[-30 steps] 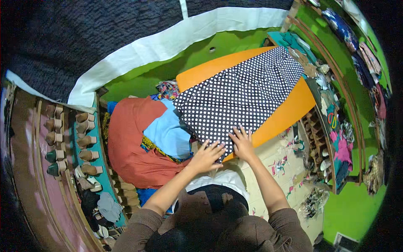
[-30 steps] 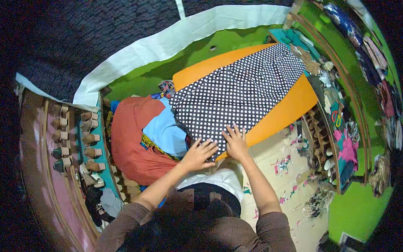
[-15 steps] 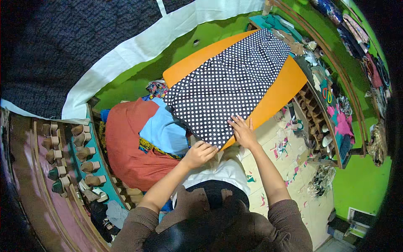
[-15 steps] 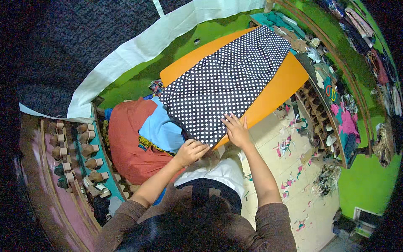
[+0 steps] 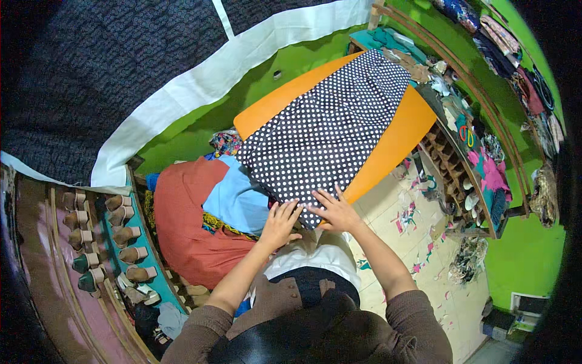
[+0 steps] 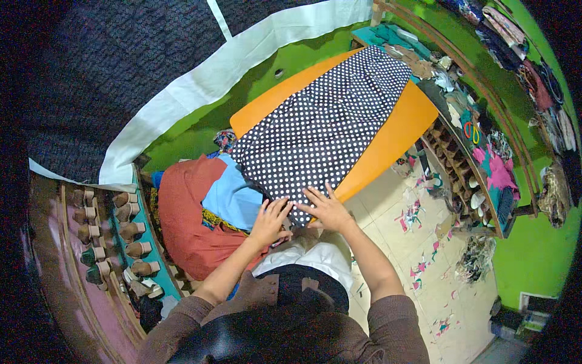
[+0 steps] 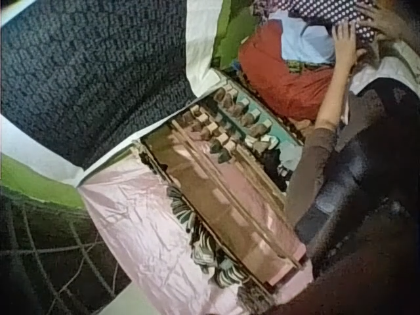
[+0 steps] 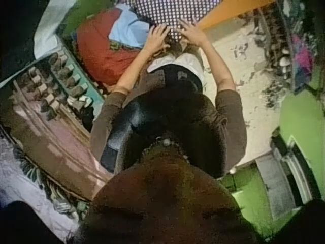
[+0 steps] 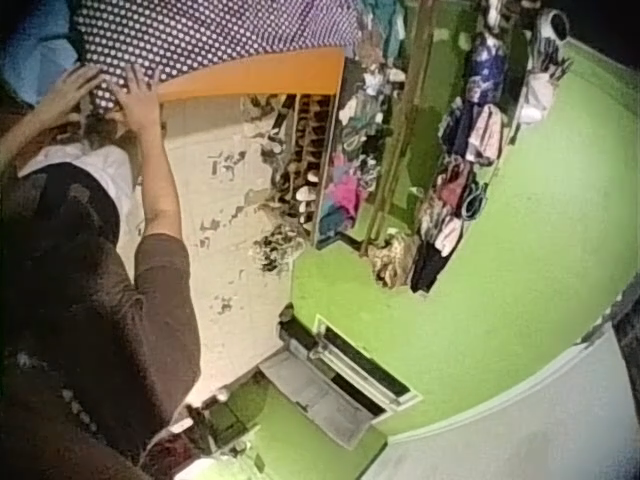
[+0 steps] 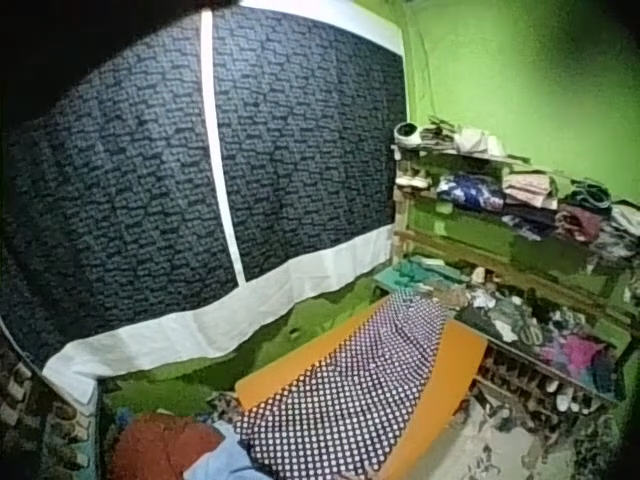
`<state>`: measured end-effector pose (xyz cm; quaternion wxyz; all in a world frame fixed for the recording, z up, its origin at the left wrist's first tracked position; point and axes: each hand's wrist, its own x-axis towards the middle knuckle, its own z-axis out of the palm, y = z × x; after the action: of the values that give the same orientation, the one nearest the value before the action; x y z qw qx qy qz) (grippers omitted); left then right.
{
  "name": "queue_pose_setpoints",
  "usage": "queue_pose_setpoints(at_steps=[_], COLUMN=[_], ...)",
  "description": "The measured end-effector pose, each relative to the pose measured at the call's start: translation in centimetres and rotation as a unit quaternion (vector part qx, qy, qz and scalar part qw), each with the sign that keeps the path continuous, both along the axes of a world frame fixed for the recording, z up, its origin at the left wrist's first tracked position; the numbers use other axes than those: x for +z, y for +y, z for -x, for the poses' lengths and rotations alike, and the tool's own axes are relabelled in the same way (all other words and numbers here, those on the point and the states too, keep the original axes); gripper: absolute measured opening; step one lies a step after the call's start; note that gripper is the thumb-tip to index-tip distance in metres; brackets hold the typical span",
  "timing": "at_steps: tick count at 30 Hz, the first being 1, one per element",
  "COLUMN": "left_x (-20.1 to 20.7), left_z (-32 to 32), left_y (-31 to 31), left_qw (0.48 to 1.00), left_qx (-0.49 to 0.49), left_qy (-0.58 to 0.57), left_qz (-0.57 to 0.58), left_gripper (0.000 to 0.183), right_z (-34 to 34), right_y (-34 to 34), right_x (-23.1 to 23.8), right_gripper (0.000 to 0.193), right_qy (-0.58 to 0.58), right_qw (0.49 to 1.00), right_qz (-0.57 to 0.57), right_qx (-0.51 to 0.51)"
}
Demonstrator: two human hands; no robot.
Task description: Folding several pieces of patterned fabric on a table and placing them on a shelf.
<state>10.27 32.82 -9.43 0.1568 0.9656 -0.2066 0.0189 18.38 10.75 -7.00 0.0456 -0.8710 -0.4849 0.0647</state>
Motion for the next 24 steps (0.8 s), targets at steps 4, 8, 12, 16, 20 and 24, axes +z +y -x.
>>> queue_pose_setpoints(at_steps=[4, 8, 12, 16, 20, 24], left_x=[-0.3, -0.1, 1.2, 0.9, 2.7, 2.3], left_z=[-0.3, -1.2, -2.5, -4.4, -4.8, -4.2], left_y=[-1.0, -1.5, -0.1, 1.5, 1.1, 0.9], left_qw=[1.000, 1.000, 0.996, 0.979, 0.979, 0.980], left_qx=[-0.002, 0.006, 0.027, 0.029, -0.003, 0.010], left_qy=[0.004, 0.012, -0.050, -0.109, -0.147, -0.164], left_qz=[0.008, -0.010, 0.075, 0.169, 0.145, 0.116], left_gripper=[0.095, 0.087, 0.077, 0.048, 0.047, 0.029], right_z=[0.8, 1.2, 1.0, 0.4, 0.2, 0.0], right_y=[0.0, 0.8, 1.1, -0.1, 0.3, 3.9], right_x=[-1.6, -1.6, 1.9, 2.2, 1.6, 1.3], right_gripper=[0.038, 0.031, 0.032, 0.042, 0.053, 0.054], right_qy=[0.006, 0.020, 0.035, 0.035, -0.097, -0.129], right_qw=[0.997, 0.985, 0.964, 0.972, 0.988, 0.972], right_qz=[-0.079, -0.170, -0.262, -0.232, -0.065, -0.139], right_qx=[0.000, -0.019, -0.018, 0.021, -0.097, -0.137])
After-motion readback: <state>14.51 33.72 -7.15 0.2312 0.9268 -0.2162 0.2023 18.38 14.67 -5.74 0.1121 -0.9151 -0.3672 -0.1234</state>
